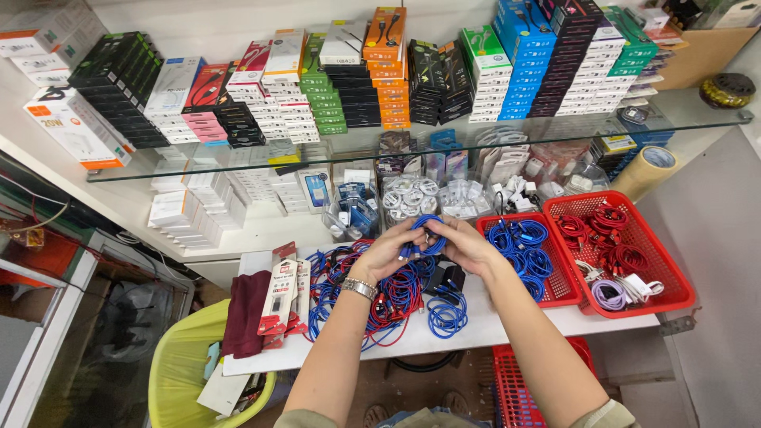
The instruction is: The person organizes a pile of tangled charging cables on a table. They pick up individual cables, coil them by hand, and place them into red plastic baskets, sorting them by color.
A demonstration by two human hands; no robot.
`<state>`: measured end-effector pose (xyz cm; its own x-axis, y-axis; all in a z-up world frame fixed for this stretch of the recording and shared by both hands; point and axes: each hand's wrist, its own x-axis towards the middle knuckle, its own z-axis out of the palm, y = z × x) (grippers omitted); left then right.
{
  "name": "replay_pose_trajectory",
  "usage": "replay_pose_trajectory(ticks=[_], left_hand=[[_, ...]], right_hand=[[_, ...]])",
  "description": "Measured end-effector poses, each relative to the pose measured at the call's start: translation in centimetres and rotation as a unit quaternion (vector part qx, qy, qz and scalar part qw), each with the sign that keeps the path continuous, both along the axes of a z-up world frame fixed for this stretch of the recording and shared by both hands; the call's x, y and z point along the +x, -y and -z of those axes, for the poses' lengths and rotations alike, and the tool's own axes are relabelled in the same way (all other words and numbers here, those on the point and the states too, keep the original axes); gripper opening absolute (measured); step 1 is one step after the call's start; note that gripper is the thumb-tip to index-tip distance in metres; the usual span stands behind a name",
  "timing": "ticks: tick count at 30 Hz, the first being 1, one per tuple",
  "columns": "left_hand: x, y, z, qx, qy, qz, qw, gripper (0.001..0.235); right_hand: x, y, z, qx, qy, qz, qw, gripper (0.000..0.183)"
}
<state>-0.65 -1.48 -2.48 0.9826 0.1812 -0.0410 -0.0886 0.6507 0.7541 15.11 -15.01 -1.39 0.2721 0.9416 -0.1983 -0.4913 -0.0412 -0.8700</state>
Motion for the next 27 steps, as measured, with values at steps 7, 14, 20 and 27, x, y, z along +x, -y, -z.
replay_pose_trajectory(ticks=[7, 14, 20, 27], left_hand=[[0.1, -1.0, 1.7, -0.034, 0.017, 0.085, 0.996, 0.011], [3.6, 0.6, 4.5, 0.247, -0.135, -0.046, 0.959, 0.021], [9.0, 4.4, 8.0, 0.452, -0.132, -0.212, 0.856, 0.018], [16.6, 10.6, 11.2, 0.542, -0.050, -0.183, 0.819, 0.049]], right_hand=[[-0.2, 1.9, 2.5, 0.028, -0.048, -0.044, 0.997, 0.029], [-0.1, 2.5, 5.5, -0.076, 0.107, 0.105, 0.986, 0.025], [1.8, 5.3, 7.9, -0.107, 0.183, 0.220, 0.952, 0.025], [10.2, 12.3, 12.7, -0.153, 0.127, 0.287, 0.937, 0.025]])
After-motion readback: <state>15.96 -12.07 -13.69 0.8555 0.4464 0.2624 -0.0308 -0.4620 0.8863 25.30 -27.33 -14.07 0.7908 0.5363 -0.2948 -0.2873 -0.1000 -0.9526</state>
